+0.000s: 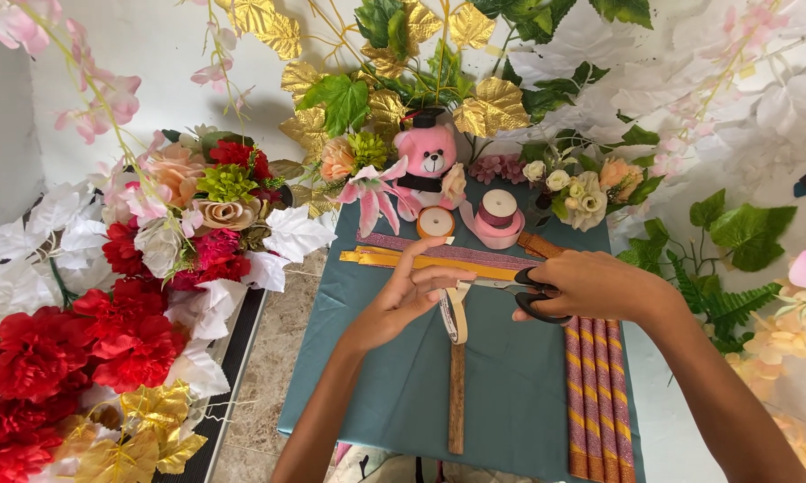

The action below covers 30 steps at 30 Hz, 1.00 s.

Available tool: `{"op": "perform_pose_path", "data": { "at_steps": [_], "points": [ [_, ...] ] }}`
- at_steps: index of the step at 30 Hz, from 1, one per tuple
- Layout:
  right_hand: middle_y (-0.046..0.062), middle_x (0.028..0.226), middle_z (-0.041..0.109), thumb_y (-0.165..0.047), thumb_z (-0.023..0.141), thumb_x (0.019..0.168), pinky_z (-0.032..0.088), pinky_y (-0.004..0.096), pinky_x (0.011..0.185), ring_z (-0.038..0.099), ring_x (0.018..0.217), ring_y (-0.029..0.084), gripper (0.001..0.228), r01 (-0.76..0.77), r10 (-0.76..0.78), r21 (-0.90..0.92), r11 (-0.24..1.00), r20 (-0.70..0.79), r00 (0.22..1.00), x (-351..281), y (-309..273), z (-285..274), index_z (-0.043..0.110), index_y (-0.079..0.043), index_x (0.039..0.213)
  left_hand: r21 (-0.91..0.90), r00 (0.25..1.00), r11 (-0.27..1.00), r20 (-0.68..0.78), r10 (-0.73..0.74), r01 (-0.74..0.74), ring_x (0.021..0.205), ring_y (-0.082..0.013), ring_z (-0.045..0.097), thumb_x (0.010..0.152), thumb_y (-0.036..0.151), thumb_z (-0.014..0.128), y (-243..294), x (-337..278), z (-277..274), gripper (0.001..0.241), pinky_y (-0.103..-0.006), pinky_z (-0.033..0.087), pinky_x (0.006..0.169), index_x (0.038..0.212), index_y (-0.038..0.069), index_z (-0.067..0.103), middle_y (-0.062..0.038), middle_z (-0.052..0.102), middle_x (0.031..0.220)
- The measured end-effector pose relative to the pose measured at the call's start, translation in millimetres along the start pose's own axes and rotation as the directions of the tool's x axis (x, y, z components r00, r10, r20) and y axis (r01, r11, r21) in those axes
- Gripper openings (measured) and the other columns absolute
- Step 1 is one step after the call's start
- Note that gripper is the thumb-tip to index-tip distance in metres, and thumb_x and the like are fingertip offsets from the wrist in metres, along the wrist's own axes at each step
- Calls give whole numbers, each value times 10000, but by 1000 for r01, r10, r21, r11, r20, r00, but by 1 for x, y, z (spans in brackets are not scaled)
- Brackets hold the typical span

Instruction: Wrapping a yellow ribbon around a wooden stick and securing it with tape.

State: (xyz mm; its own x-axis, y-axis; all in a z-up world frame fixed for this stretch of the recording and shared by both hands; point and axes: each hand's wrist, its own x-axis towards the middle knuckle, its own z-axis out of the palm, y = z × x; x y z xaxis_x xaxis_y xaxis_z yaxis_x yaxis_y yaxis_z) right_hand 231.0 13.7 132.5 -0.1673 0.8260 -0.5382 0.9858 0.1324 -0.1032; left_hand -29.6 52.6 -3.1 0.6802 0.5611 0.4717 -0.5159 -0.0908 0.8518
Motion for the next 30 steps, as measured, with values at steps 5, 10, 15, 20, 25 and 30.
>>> {"op": "perform_pose_path", "data": {
  "at_steps": [5,10,15,20,25,30],
  "points": [
    [-36,542,594,-438,670,917,417,289,554,522,511,153,313,6,-7,-40,999,-17,1000,1,0,6,686,-192,724,17,1000,1000,-5,2,-2,1341,-346,525,1087,124,468,-3,-5,2,611,-548,334,1172,1612,126,155,-225,576,1431],
    [-47,514,602,-450,662,914,438,289,556,550,507,155,339,4,-7,-90,996,-31,1000,0,-4,14,653,-211,674,58,999,998,-19,27,-26,1354,-362,521,1085,113,463,-7,-12,3,609,-559,321,1175,1607,113,150,-231,570,1443],
    [-43,540,627,-505,674,912,435,285,547,568,526,138,406,51,-59,-84,995,-99,993,6,0,27,629,-205,643,34,981,987,-113,159,-156,1430,-372,440,1062,68,463,-7,-14,6,660,-575,269,1219,1603,85,85,-255,445,1557],
    [24,609,664,-469,654,911,493,324,631,654,638,212,342,31,-34,-84,996,-36,999,3,-16,32,670,-184,723,94,941,969,-235,245,-229,1480,-382,368,1053,60,479,-8,-16,11,643,-544,212,1242,1589,68,123,-257,374,1604],
    [62,656,697,-483,647,898,516,377,677,699,703,278,328,64,-65,-98,993,-10,998,1,-27,39,688,-192,753,217,915,957,-313,253,-191,1525,-401,283,1049,100,514,4,-24,8,626,-535,158,1254,1576,62,179,-239,345,1627],
    [56,588,701,-404,632,929,513,320,632,688,623,255,314,70,-70,-9,997,-12,997,-1,-41,40,684,-159,741,635,946,739,-323,-11,225,1517,-500,233,839,418,808,-5,-53,16,925,-670,59,1209,1560,68,346,-286,299,1624]
  ]
}}
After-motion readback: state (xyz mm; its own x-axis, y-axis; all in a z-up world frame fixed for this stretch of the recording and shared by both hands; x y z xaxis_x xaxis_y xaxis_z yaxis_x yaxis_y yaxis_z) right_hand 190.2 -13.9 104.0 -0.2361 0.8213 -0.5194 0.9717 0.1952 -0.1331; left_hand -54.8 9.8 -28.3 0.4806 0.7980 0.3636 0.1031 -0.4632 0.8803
